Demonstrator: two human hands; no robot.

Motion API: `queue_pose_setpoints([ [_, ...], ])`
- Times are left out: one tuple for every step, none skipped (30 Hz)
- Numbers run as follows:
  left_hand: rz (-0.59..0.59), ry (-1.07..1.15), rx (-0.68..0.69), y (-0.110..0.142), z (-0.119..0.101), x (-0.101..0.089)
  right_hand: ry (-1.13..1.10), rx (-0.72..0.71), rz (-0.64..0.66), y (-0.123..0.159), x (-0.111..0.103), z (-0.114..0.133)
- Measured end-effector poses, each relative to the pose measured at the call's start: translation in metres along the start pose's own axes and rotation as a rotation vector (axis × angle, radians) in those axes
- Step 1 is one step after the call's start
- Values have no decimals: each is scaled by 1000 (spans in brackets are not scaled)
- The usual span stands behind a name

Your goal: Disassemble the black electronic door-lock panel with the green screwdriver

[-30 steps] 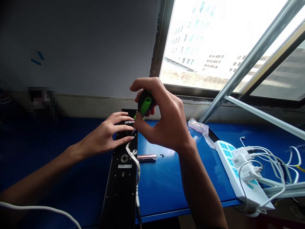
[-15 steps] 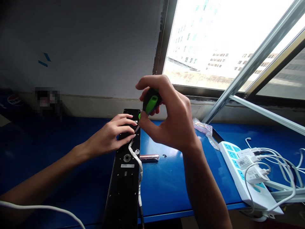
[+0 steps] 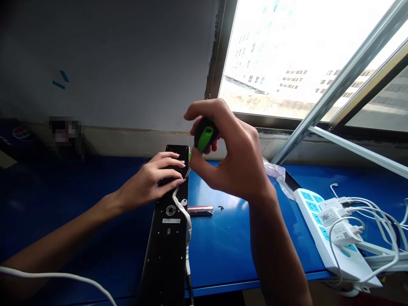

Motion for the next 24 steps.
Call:
queue_pose_setpoints([
  [0,-8,14,0,-3,-1,16,16,44,0,-1,-1],
  [0,-18,31,-1,-6,-2,37,32,98,0,-1,-3],
  [3,-30,48,-1,-11,-3,61,51,159,0,-2,-6],
  [8,-42,64,-2,-15,-4,84,66,222,0,-2,-9],
  [21,-50,81,-3,-21,-5,107,93,287,1,-2,-13],
  [44,-56,100,-4,-26,-5,127,117,347,2,-2,-17],
  [75,-56,120,-6,-32,-4,150,143,400,4,-2,-22],
  [114,-50,138,-9,-38,-2,171,169,448,6,-2,-26],
  [151,-43,145,-13,-42,0,190,189,487,8,-3,-30],
  [188,-39,145,-17,-46,3,208,207,522,10,-3,-34],
  [234,-40,141,-23,-49,6,220,221,555,12,-4,-38],
  [286,-47,135,-30,-51,11,224,236,586,14,-5,-41],
  [350,-62,132,-38,-53,18,222,255,618,17,-6,-45],
  [423,-77,116,-46,-52,26,213,280,647,20,-8,-49],
  [487,-87,97,-55,-51,35,197,310,671,24,-10,-53],
  [543,-84,88,-64,-50,44,178,344,693,28,-12,-57],
  [594,-72,80,-73,-49,54,158,379,709,31,-15,-61],
  [638,-64,66,-82,-47,64,143,411,721,35,-19,-65],
  [675,-63,56,-90,-45,73,136,439,726,38,-23,-68],
  [709,-62,59,-97,-44,84,137,465,728,41,-27,-72],
  [740,-67,65,-103,-43,94,143,488,729,44,-30,-75],
  [767,-69,74,-108,-42,103,150,508,727,47,-34,-78],
  [791,-70,85,-112,-42,112,152,524,724,49,-37,-81],
  [809,-73,91,-115,-42,120,150,534,721,50,-40,-82],
])
Point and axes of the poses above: each hand's wrist, its own y-axis away from the middle knuckle, its own x-axis out of the palm, z = x × y, the point moved 7 cm from there along -y, towards the middle knuckle, and after that the axes turned 9 degrees about z, right-handed, at the moved point
